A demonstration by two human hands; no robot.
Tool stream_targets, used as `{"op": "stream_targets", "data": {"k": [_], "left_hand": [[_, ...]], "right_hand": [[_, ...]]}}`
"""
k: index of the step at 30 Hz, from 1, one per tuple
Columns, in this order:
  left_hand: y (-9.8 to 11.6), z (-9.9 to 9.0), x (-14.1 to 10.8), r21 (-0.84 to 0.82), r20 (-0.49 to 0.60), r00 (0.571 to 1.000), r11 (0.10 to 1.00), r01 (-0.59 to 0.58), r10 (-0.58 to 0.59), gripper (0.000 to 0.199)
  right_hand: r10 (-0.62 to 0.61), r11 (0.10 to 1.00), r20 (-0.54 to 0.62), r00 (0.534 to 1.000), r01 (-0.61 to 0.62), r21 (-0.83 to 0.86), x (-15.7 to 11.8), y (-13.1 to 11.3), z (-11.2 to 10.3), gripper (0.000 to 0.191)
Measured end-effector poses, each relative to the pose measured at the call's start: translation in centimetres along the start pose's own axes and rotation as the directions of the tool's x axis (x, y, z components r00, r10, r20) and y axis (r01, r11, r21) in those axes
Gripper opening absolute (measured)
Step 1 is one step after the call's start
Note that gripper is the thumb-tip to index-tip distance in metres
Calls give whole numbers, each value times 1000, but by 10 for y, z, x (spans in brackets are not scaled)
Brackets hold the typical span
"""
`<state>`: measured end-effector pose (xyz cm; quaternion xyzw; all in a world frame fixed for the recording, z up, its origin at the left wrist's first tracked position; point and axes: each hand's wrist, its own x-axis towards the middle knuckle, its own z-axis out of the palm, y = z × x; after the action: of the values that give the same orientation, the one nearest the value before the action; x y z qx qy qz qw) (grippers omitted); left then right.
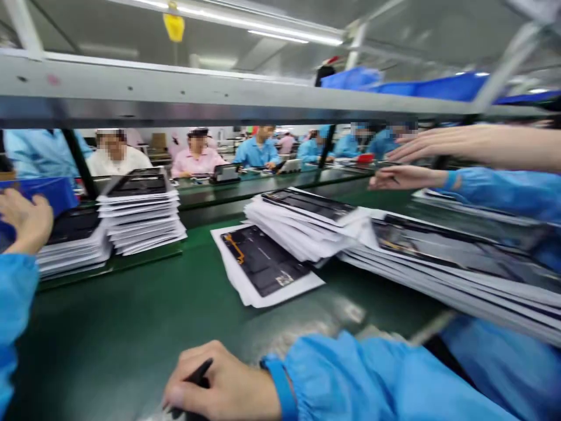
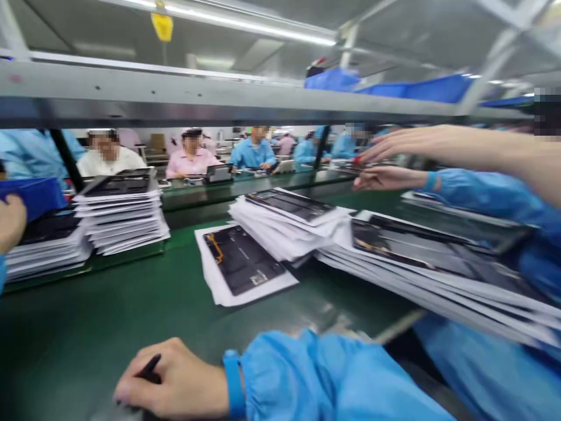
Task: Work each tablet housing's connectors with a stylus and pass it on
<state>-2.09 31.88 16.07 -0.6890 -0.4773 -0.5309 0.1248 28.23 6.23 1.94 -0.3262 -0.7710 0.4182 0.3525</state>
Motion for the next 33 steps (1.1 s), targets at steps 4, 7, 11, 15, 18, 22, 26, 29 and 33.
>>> {"op": "stream_targets", "data": {"k": [4, 7, 11, 15, 18, 22, 26, 29, 33], "left_hand": [[31, 51, -31, 50, -87, 977, 980, -190, 194, 58], [73, 78, -73, -90, 203, 719, 744, -662, 664, 49], [130, 97, -98, -278, 222, 393, 444, -852, 892, 48], [177, 86, -77, -211, 235, 438, 485, -849, 868, 48], [212, 71, -68, -224, 271, 448, 508, -832, 852, 46], [265, 72, -100, -388, 268, 405, 483, -785, 874, 37], [327, 99, -168, -573, 301, 374, 480, -664, 877, 34], [371, 119, -215, -616, 325, 314, 452, -645, 892, 32], [391, 128, -241, -627, 342, 178, 366, -688, 923, 25]], "right_hand": [[-37, 979, 65, 997, 49, -197, 4, 2, 4, 21], [-114, 858, 164, 980, 180, -480, 4, 1, 0, 19], [9, 539, 131, 991, 106, -835, -1, 2, -23, 22], [1, 458, -70, 998, -63, -887, -10, 1, -44, 24], [-149, 477, -143, 979, -56, -877, -36, -10, -54, 50], [-405, 583, -413, 815, -118, -804, -131, -25, -82, 29], [-424, 797, -884, 198, -382, -468, -272, -22, -134, 27], [-236, 918, -957, -170, -363, -162, -354, -11, -160, 35], [11, 950, -986, -169, -305, 63, -387, 10, -154, 29]]}}
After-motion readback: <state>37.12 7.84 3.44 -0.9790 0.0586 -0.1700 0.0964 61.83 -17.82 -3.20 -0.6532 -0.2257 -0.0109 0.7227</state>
